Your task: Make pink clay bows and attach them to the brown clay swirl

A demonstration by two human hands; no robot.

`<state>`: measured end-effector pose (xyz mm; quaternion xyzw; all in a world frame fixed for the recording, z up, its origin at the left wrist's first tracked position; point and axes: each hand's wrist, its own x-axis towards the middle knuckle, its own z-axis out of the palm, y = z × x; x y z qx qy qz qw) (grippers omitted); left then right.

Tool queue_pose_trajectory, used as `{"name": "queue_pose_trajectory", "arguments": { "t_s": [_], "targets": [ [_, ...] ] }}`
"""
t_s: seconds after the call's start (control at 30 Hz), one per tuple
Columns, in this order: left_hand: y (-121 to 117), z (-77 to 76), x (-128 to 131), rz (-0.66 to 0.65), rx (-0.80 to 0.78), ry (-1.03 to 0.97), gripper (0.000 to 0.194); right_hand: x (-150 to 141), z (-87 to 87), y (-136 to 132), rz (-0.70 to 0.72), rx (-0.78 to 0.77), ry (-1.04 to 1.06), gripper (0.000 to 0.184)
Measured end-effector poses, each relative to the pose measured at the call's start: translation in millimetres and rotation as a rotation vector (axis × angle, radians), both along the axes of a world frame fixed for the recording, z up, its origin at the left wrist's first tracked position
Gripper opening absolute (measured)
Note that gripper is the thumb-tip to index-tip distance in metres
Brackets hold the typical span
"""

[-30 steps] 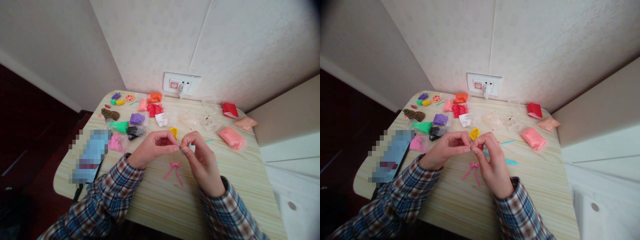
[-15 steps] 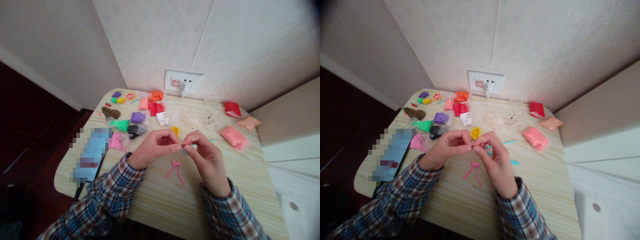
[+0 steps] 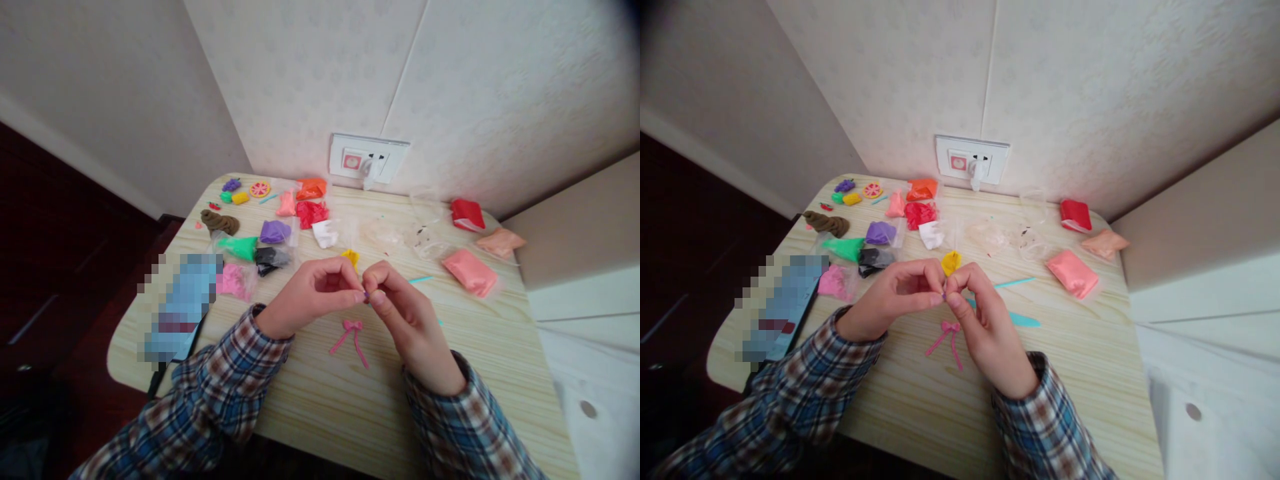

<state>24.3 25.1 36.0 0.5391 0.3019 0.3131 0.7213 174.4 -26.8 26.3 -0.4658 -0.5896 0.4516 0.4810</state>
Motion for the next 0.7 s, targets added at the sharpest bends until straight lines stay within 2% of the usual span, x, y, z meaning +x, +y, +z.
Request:
{"name": "queue_pose_trajectory", "arguments": {
  "t_s": [0.13,0.3,0.43,0.57,0.7],
  "targets": [
    [-1.3,2.0,0.0,-0.012,-0.068,-0.025,0.016,0.6,-1.6,-0.5,0.041,-0.082,0.111,0.021],
    [-1.2,5.2,-0.3,-0.025,-0.07,-0.03,0.012,2.0,-5.1,-0.3,0.037,-0.101,0.177,0.02],
    [-0.5,7.6,-0.3,-0.017,-0.046,0.006,0.006,4.2,-5.0,1.4,-0.047,-0.046,0.118,0.013],
    [-0.5,5.9,0.3,0.006,-0.056,0.066,0.011,4.6,-2.9,2.1,-0.152,0.046,0.004,0.008],
    [0.0,3.2,0.5,0.049,-0.081,0.069,0.011,4.2,-1.9,1.4,-0.194,0.134,-0.061,0.005]
  ]
}}
